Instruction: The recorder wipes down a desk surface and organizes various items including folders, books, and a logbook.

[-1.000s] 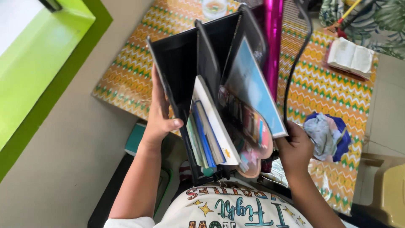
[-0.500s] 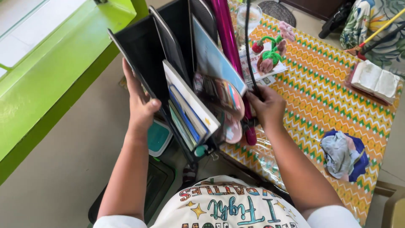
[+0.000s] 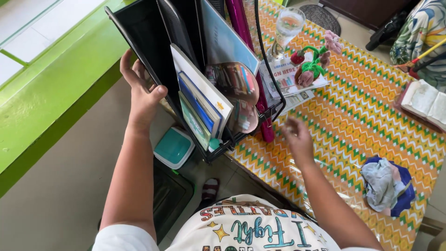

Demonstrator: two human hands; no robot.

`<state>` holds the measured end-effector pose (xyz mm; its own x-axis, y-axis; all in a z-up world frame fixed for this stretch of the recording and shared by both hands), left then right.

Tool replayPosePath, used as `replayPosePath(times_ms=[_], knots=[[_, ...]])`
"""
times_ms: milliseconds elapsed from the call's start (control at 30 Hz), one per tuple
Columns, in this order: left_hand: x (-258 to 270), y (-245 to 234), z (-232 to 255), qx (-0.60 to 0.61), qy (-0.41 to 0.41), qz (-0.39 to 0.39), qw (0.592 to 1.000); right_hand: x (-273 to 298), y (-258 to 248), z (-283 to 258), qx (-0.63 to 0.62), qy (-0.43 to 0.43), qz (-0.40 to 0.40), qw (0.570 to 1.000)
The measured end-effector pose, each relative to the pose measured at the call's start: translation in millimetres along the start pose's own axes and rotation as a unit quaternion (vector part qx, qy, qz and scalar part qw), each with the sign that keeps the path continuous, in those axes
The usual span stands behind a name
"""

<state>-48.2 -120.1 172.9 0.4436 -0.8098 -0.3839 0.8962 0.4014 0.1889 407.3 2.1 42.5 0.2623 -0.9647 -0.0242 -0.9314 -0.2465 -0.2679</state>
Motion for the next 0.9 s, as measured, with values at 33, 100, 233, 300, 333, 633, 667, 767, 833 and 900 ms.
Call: replayPosePath(times_ms=[33,100,233,300,333,633,667,767,833,900], knots=[[1,-4,-9,0.003,0.001,-0.002,1.000,14,-5,23,0.079,0.090,0.019,0.993],[3,-10,-19,-0.004,0.022,-0.006,1.000,20,8,31,0.044,0.138,-0.014,0.989],[22,6,18,0.000,0.001,0.058,0.998,17,32,61,-0.074,0.166,-0.030,0.983],[36,12,30,0.015,-0.015,0.080,0.997,14,42,67,-0.098,0.113,-0.027,0.988],[43,11,35,0.031,-0.028,0.108,0.993,10,47,65,-0.119,0.057,-0.027,0.991],[54,29,55,-0.079,0.041,0.137,0.987,-21,100,50,-0.367,0.115,-0.121,0.915],[51,41,63,-0.080,0.041,0.142,0.986,-16,102,15,-0.366,0.116,-0.127,0.915],[38,59,54,-0.124,-0.046,0.167,0.977,-14,110,-38,-0.509,0.192,-0.096,0.834],[37,59,40,-0.063,0.047,0.152,0.985,-15,113,2,-0.457,0.310,-0.026,0.833],[34,59,30,-0.052,0.047,0.171,0.983,-41,106,53,-0.386,0.279,-0.066,0.877]])
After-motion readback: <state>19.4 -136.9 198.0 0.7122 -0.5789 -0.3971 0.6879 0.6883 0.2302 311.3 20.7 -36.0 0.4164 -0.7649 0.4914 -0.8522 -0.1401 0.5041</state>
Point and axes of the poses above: each hand's wrist, its own x-axis away from the middle knuckle, its own y-axis out of the palm, z = x × y, the point moved 8 cm from there along -x, towards the middle knuckle, and after that the axes turned 1 degree about x, right-handed, at the moved point
